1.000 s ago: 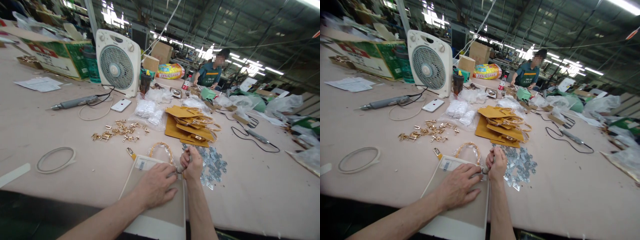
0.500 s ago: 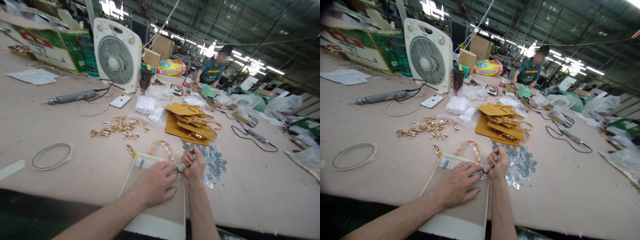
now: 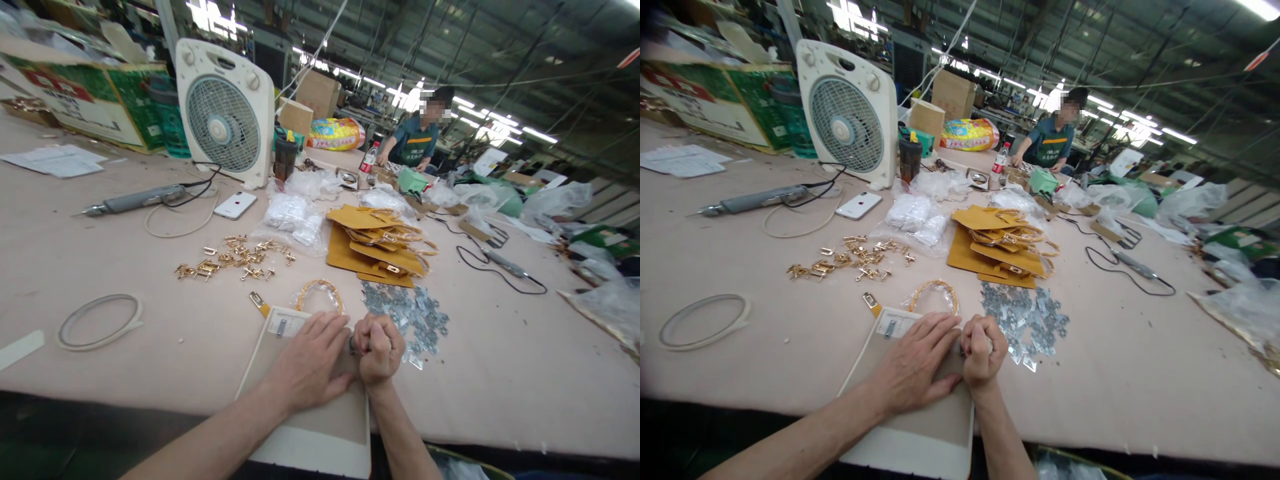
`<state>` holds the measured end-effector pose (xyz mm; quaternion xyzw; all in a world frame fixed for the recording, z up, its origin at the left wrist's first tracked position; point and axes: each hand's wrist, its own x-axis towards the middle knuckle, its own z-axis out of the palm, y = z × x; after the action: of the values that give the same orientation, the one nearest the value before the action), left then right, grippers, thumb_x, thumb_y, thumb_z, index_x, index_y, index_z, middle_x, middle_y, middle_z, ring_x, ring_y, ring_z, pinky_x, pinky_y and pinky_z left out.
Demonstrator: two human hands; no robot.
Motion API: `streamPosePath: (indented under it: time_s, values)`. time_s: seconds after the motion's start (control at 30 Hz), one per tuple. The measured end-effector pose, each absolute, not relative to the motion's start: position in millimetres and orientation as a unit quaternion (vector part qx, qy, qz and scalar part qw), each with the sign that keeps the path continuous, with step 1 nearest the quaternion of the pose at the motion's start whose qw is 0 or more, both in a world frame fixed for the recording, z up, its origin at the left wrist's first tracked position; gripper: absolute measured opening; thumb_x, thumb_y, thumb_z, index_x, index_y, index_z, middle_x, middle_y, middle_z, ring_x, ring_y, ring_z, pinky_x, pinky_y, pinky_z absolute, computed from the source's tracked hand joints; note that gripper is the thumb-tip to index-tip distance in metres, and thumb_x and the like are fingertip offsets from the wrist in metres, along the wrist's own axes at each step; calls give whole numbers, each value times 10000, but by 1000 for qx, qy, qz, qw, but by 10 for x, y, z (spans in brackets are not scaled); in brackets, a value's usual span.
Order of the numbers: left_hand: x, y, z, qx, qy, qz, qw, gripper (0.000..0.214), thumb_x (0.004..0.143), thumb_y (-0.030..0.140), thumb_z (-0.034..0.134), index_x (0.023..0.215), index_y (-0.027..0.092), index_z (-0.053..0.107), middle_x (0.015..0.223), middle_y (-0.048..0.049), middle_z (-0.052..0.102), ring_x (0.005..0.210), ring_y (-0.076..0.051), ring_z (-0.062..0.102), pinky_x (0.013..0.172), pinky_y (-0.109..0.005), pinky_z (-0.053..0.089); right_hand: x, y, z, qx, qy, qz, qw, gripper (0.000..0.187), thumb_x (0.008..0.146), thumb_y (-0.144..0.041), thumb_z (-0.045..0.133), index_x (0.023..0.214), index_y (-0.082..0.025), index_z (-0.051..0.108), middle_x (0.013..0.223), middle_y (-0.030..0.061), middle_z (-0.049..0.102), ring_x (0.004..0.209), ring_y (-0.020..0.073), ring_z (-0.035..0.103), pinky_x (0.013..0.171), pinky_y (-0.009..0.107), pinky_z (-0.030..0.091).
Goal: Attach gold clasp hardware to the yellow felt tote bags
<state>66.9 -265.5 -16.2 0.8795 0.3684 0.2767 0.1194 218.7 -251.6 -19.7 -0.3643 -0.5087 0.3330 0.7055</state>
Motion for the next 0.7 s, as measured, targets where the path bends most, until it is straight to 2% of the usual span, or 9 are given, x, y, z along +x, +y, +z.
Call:
streamPosePath:
  time_s: [0.1,0.2,0.33,0.7]
  values:
    - [681,-2662,-163,882,374,266,106,640,935,533,629,1465,193,510,1533,-124,558,1444,-340,454,1272,-530,258,2215,-2520,-158,-353,-492,340,719,319,981,-374,605,705,-219,562,543,-55,430,450,100,386,438,225,315]
    - [691,-2673,-165,884,379,256,99,622,928,561,640,1437,213,560,1537,-104,569,1422,-337,482,1265,-538,264,2299,-2526,-11,-347,-436,378,740,317,982,-383,599,714,-217,565,550,-63,427,419,82,345,406,206,278]
    - [689,-2689,-158,882,384,254,97,641,919,585,645,1434,210,576,1547,-89,566,1432,-329,477,1262,-514,271,2344,-2625,116,-310,-405,366,778,322,970,-370,601,690,-219,555,522,-77,378,385,75,306,386,198,262]
    - [648,-2686,-143,885,375,257,101,572,948,550,608,1401,201,598,1510,-104,587,1390,-314,505,1245,-502,303,2044,-2666,-124,-340,-465,301,760,340,988,-328,576,668,-216,550,515,-65,385,425,96,364,420,220,311]
